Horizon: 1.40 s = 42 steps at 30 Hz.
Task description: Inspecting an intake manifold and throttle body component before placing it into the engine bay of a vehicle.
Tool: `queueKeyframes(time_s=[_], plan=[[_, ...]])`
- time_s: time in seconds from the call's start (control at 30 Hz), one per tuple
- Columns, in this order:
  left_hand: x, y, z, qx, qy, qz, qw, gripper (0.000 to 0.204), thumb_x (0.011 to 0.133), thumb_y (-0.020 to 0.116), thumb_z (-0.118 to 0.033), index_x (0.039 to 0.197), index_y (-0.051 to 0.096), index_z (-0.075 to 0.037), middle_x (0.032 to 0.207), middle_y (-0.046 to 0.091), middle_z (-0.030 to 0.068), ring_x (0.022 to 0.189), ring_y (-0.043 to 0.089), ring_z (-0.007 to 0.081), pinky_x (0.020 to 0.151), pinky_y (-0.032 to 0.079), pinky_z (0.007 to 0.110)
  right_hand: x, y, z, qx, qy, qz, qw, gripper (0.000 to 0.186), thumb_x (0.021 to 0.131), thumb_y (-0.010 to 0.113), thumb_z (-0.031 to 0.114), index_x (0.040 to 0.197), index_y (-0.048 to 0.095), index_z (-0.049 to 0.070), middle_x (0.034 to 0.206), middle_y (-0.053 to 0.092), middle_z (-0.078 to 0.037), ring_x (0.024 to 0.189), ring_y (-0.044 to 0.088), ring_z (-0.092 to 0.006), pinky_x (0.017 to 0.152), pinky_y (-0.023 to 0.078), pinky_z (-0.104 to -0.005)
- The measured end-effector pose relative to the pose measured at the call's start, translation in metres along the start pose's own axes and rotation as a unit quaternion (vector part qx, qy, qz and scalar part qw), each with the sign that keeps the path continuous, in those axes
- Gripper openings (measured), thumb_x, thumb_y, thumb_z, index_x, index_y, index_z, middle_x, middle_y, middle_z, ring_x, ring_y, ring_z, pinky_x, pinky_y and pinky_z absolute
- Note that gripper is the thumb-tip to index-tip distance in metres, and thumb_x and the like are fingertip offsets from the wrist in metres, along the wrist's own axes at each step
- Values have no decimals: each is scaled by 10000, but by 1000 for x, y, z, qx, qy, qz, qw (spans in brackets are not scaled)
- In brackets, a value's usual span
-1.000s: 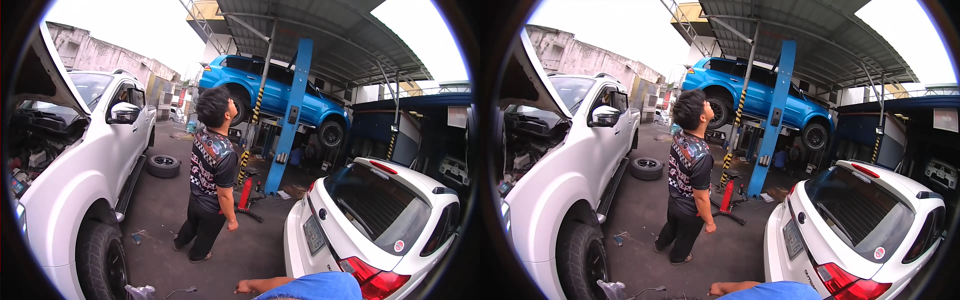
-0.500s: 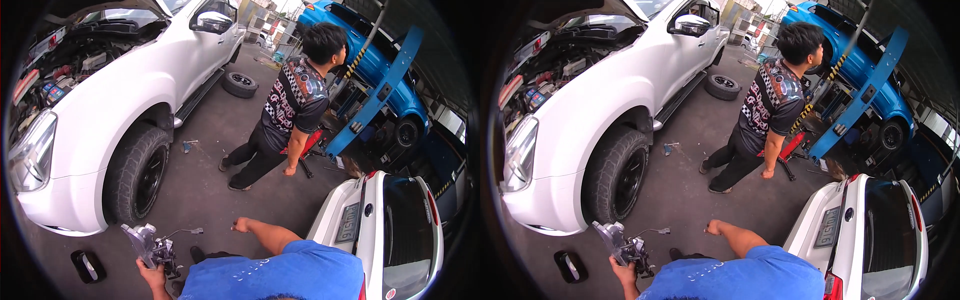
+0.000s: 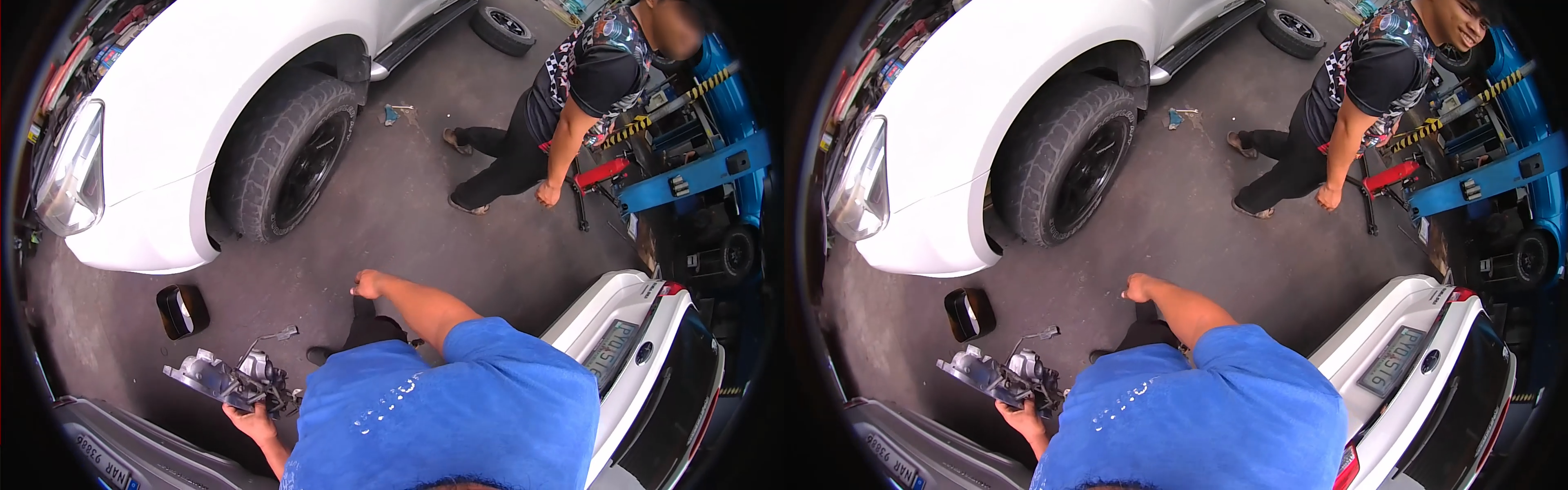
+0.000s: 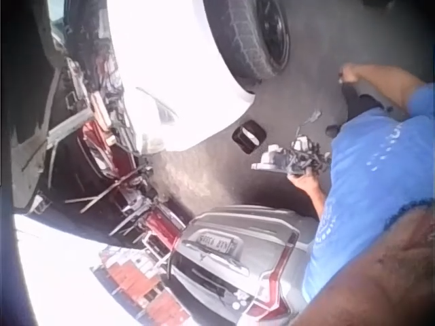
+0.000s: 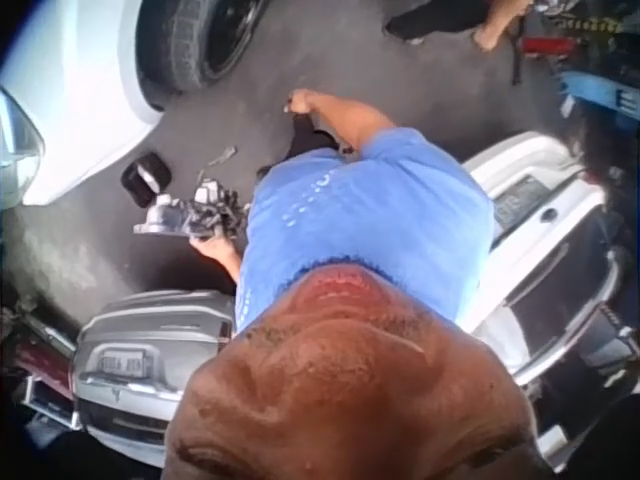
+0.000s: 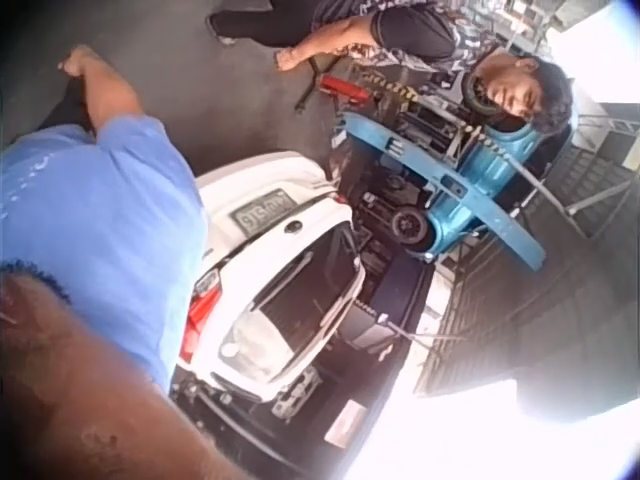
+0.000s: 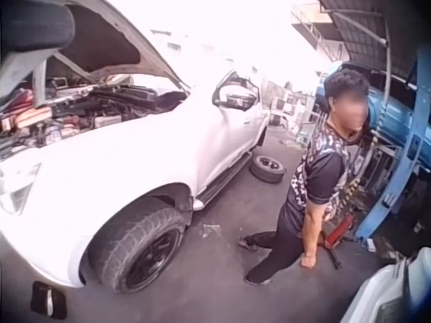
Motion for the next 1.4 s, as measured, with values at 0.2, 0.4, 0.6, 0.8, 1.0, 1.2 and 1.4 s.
queueKeyframes(time_s=[0.2,0.4,0.6,0.8,1.0,1.2,1.4], plan=[[3,-21,17,34,-1,-24,999,577,683,744,93,1193,495,-11,1106,567,65,1006,567,172,978,440,324,12,10,-25,-11,32,2,999,550,949,552,438,1217,646,-33,1324,584,-246,1240,552,-398,1047,447,-459],[22,-60,43,-71,52,-19,996,583,641,704,91,1176,502,-18,1087,584,70,977,571,182,935,461,337,-15,4,-16,-65,85,-19,994,564,943,560,443,1264,623,-16,1327,587,-234,1239,559,-395,1041,453,-469],[50,-105,-32,53,-33,25,998,657,711,806,46,1291,500,72,1189,613,196,1088,579,294,1009,432,386,-42,55,17,-10,142,-49,989,560,955,547,476,1255,637,12,1250,633,-230,1113,635,-400,961,503,-475],[93,-192,64,-223,69,4,972,627,614,683,123,1194,493,-21,1114,594,84,1025,597,195,962,475,352,-63,110,121,51,173,-81,980,570,953,557,494,1243,637,9,1131,678,-202,779,694,-333,715,562,-443],[134,-267,87,-142,26,-20,989,564,638,785,63,1116,513,-67,1026,600,20,929,595,128,872,485,300,-28,163,185,79,175,-39,981,507,942,604,455,1220,662,36,860,713,-124,607,647,-228,581,526,-374],[144,-347,112,-181,-2,-127,975,549,648,765,62,1117,513,-70,1018,607,10,951,594,123,885,475,291,46,179,293,-9,115,27,993,525,945,606,445,1236,650,10,863,714,-143,605,652,-231,595,534,-370],[198,-418,117,-275,5,-229,934,598,628,828,-36,1147,533,-75,1063,614,16,980,614,137,928,481,310,147,173,415,-19,80,74,994,418,940,634,377,1162,675,26,754,635,-77,562,557,-179,484,462,-328]])
Point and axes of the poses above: each hand's wrist, its own x-axis towards the middle knuckle, its own y-axis out of the palm, z = x × y, the point moved 4 cm from there along x, towards the middle knuckle
